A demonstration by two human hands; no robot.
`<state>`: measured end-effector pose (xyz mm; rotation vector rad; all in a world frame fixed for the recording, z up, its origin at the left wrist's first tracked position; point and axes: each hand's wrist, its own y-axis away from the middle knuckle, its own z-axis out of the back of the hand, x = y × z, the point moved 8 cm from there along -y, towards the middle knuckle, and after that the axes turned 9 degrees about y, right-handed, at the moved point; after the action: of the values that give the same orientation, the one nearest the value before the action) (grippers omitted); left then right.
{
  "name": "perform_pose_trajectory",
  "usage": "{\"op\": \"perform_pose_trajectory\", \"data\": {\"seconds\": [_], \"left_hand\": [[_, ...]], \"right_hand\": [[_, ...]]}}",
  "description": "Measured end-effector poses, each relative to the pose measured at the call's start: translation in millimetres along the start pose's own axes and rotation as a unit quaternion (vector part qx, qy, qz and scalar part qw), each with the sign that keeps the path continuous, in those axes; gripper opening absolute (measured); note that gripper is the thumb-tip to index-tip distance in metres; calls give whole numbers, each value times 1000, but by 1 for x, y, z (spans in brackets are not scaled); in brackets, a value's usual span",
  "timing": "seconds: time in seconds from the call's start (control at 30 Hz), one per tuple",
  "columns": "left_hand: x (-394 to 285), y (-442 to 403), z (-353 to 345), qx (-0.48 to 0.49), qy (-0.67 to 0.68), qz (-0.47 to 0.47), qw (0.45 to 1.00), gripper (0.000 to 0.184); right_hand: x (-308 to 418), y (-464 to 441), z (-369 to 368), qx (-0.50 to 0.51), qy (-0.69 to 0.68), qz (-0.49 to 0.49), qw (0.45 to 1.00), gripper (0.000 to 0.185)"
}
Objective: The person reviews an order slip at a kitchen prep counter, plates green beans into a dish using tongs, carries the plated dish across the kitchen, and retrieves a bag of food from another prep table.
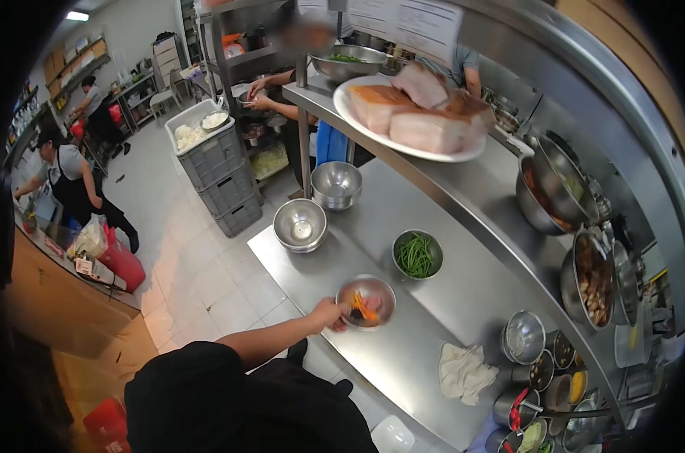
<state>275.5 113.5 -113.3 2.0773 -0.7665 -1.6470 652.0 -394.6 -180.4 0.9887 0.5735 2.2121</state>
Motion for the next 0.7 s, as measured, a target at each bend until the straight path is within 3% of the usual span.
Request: {"op": "perform_pose_trajectory", "data": {"seconds": [0.1, 0.13, 0.3, 0.43, 0.5, 0.63, 0.7], "left_hand": [[-14, 41, -8, 116, -41, 47, 991, 40], [-25, 55, -11, 141, -64, 48, 987, 40], [-30, 33, 10, 177, -149, 10, 973, 41], [-42, -4, 65, 72, -252, -80, 962, 47], [-79, 7, 106, -108, -287, -239, 921, 50], [-63, 16, 179, -48, -289, -207, 933, 54], [-46, 41, 220, -8, -148, -73, 986, 43]], "right_hand": [[234, 25, 48, -53, -176, -89, 979, 50], [246, -52, 25, -4, -159, 80, 984, 26], [362, -165, -54, 23, -209, 96, 973, 27], [444, -201, -100, 49, -284, 77, 954, 31], [475, -215, -111, 37, -339, 55, 939, 34], [521, -271, -123, 63, -409, 47, 909, 35], [548, -290, -130, 153, -467, 69, 868, 35]]}}
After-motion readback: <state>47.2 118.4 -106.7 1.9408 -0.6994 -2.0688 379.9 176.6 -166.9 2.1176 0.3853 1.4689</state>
